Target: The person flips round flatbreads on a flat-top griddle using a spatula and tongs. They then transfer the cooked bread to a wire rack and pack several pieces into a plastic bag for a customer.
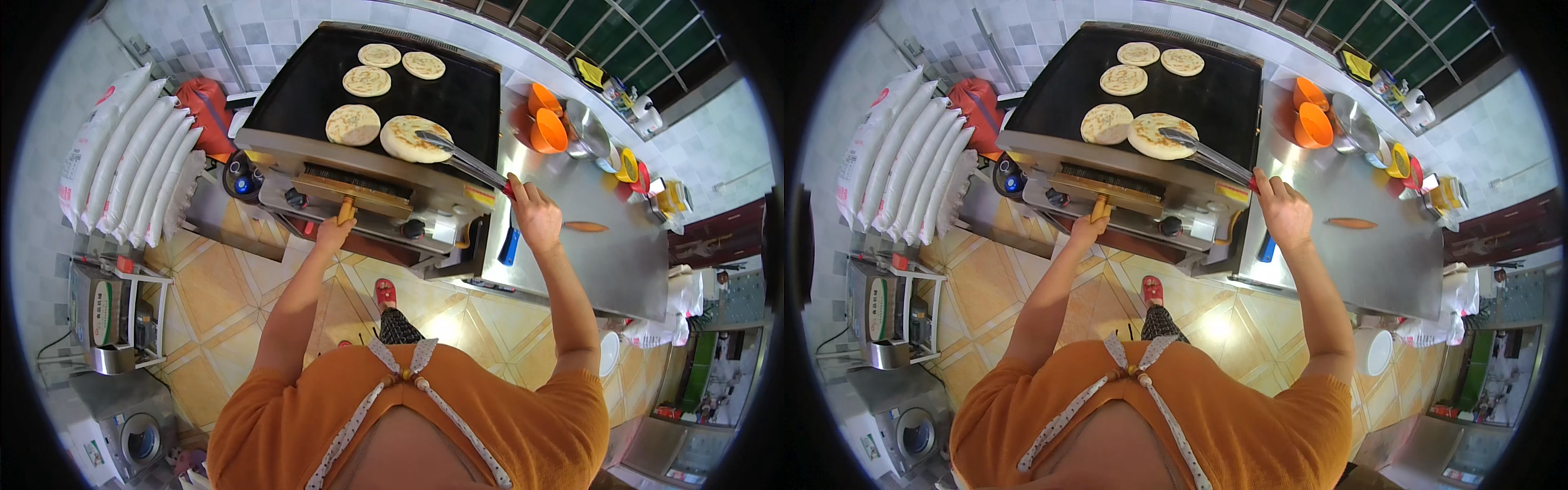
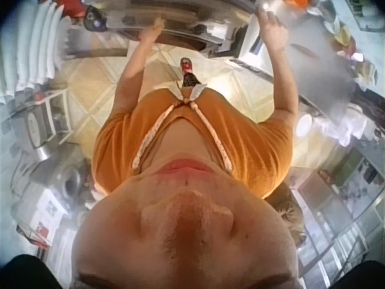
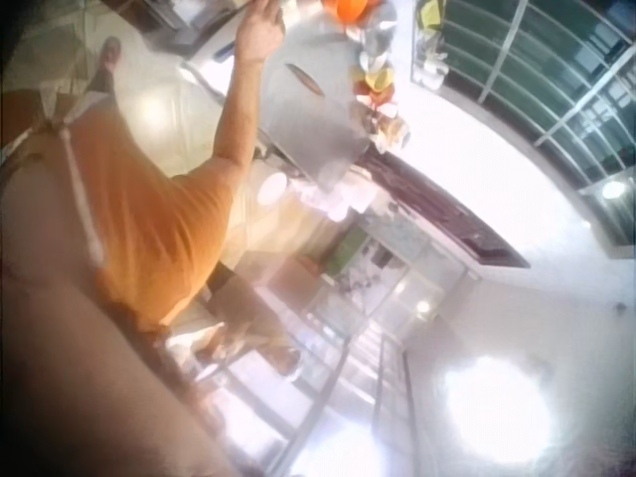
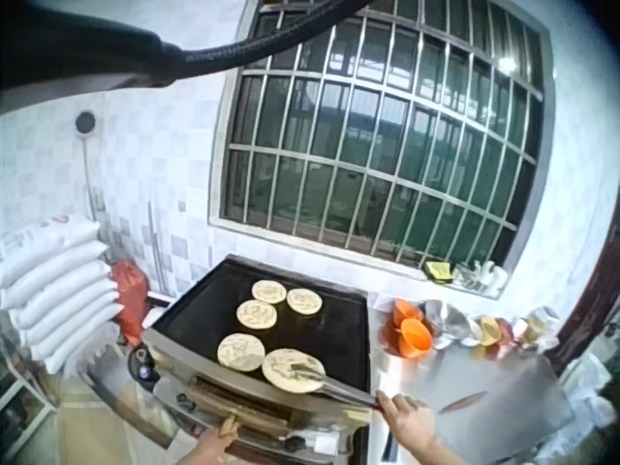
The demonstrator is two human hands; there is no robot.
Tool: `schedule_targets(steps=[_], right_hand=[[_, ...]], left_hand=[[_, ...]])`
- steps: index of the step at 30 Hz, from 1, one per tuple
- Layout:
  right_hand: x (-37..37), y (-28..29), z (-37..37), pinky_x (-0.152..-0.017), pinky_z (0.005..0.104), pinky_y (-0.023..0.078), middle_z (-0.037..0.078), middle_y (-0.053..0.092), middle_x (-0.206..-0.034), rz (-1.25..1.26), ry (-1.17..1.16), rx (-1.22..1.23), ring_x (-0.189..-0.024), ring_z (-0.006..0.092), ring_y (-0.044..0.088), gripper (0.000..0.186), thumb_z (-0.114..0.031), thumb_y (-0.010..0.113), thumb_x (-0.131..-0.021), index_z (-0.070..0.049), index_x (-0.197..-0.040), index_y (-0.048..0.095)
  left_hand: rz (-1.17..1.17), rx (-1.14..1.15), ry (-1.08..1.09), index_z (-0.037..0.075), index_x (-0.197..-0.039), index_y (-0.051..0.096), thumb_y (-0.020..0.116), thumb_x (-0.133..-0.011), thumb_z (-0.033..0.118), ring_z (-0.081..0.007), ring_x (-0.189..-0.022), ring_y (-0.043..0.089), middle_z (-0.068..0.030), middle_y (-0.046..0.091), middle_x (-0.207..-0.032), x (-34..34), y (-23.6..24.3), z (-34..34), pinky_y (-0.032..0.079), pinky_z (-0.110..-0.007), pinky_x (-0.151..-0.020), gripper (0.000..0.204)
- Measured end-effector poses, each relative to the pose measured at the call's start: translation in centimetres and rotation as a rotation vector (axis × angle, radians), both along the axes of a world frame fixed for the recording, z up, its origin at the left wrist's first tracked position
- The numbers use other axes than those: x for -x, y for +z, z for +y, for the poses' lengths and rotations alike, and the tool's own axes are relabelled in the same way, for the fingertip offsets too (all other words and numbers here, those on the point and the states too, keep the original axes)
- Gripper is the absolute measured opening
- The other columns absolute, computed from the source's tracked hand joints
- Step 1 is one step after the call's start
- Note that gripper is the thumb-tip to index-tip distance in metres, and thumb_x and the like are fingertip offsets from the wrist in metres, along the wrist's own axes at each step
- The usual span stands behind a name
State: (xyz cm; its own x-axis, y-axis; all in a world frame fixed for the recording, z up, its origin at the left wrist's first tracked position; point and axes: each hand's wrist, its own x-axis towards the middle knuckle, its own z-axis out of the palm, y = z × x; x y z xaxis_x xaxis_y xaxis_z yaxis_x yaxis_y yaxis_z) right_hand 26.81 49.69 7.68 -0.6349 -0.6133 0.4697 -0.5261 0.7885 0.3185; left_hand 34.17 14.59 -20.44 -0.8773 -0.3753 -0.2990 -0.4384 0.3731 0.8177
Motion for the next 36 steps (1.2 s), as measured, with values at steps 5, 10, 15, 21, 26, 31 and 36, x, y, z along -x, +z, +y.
schedule_targets(steps=[5, 10, 15, 21, 26, 31, 36], right_hand=[[-5.3, 0.2, 2.5, -0.043, 0.0235, 0.04, 0.0, 0.054, -0.064, -1.016, -0.213, 0.596, -0.048, 0.0086, 0.049, 0.022, -0.021, 0.062, -0.082, -0.006, -0.099, 0.059], [-4.5, 3.5, 5.8, -0.041, 0.0193, 0.033, -0.001, 0.051, -0.061, -1.462, -0.298, 0.813, -0.047, 0.0043, 0.042, 0.023, -0.023, 0.061, -0.084, -0.003, -0.096, 0.06], [3.3, 9.6, 5.1, -0.04, 0.0237, 0.036, 0.002, 0.055, -0.061, -1.155, -0.461, 0.25, -0.046, 0.0088, 0.045, 0.024, -0.027, 0.064, -0.077, -0.004, -0.087, 0.062], [14.5, 9.7, -1.6, -0.039, 0.0275, 0.036, 0.004, 0.056, -0.057, -1.103, -0.618, -0.344, -0.041, 0.012, 0.044, 0.023, -0.026, 0.065, -0.072, -0.004, -0.069, 0.061], [15.7, 8.4, 1.4, -0.038, 0.0264, 0.035, 0.003, 0.055, -0.056, -1.197, -0.556, -0.189, -0.043, 0.0111, 0.046, 0.019, -0.025, 0.066, -0.071, -0.005, -0.072, 0.063], [6.4, 3.0, 10.9, -0.038, 0.0227, 0.031, -0.005, 0.047, -0.062, -1.512, -0.504, 0.629, -0.046, 0.0043, 0.037, 0.042, -0.036, 0.063, -0.08, -0.011, -0.113, 0.058], [-13.3, -6.0, 11.4, -0.042, 0.0158, 0.035, -0.002, 0.054, -0.068, -1.549, -0.244, 1.662, -0.048, 0.0026, 0.041, 0.031, -0.022, 0.06, -0.086, -0.006, -0.112, 0.057]], left_hand=[[0.004, -0.026, -0.008, 0.0, -0.072, 0.062, 0.063, -0.075, 0.046, -0.0266, -0.064, 0.061, -0.0128, 0.061, -0.063, -6.1, -1.1, 0.2, 0.045, -0.037, -0.059, 0.045], [-0.019, 0.003, -0.065, 0.0, -0.07, 0.062, 0.062, -0.075, 0.046, -0.0291, -0.064, 0.061, -0.0148, 0.061, -0.063, -11.8, -0.9, 0.2, 0.045, -0.039, -0.06, 0.047], [-0.046, 0.021, -0.107, 0.001, -0.069, 0.062, 0.061, -0.076, 0.045, -0.0272, -0.062, 0.061, -0.0141, 0.06, -0.062, -13.0, 0.0, 0.2, 0.044, -0.038, -0.058, 0.044], [-0.068, -0.118, -0.047, 0.0, -0.067, 0.058, 0.062, -0.077, 0.037, -0.0158, -0.049, 0.05, -0.0075, 0.056, -0.059, -14.4, 2.9, 0.7, 0.04, -0.033, -0.048, 0.038], [-0.13, -0.145, -0.016, 0.001, -0.07, 0.057, 0.062, -0.078, 0.031, -0.0128, -0.047, 0.047, -0.0042, 0.051, -0.056, -14.9, 4.8, 0.4, 0.037, -0.031, -0.045, 0.032], [-0.221, -0.249, -0.085, 0.007, -0.066, 0.053, 0.06, -0.081, 0.025, -0.0093, -0.046, 0.043, 0.0004, 0.046, -0.054, -14.0, 4.5, 0.1, 0.035, -0.028, -0.041, 0.025], [0.0, -0.383, -0.119, 0.004, -0.068, 0.05, 0.059, -0.084, 0.027, -0.0086, -0.047, 0.043, 0.0001, 0.048, -0.056, -10.9, 1.7, -0.3, 0.034, -0.025, -0.043, 0.03]])
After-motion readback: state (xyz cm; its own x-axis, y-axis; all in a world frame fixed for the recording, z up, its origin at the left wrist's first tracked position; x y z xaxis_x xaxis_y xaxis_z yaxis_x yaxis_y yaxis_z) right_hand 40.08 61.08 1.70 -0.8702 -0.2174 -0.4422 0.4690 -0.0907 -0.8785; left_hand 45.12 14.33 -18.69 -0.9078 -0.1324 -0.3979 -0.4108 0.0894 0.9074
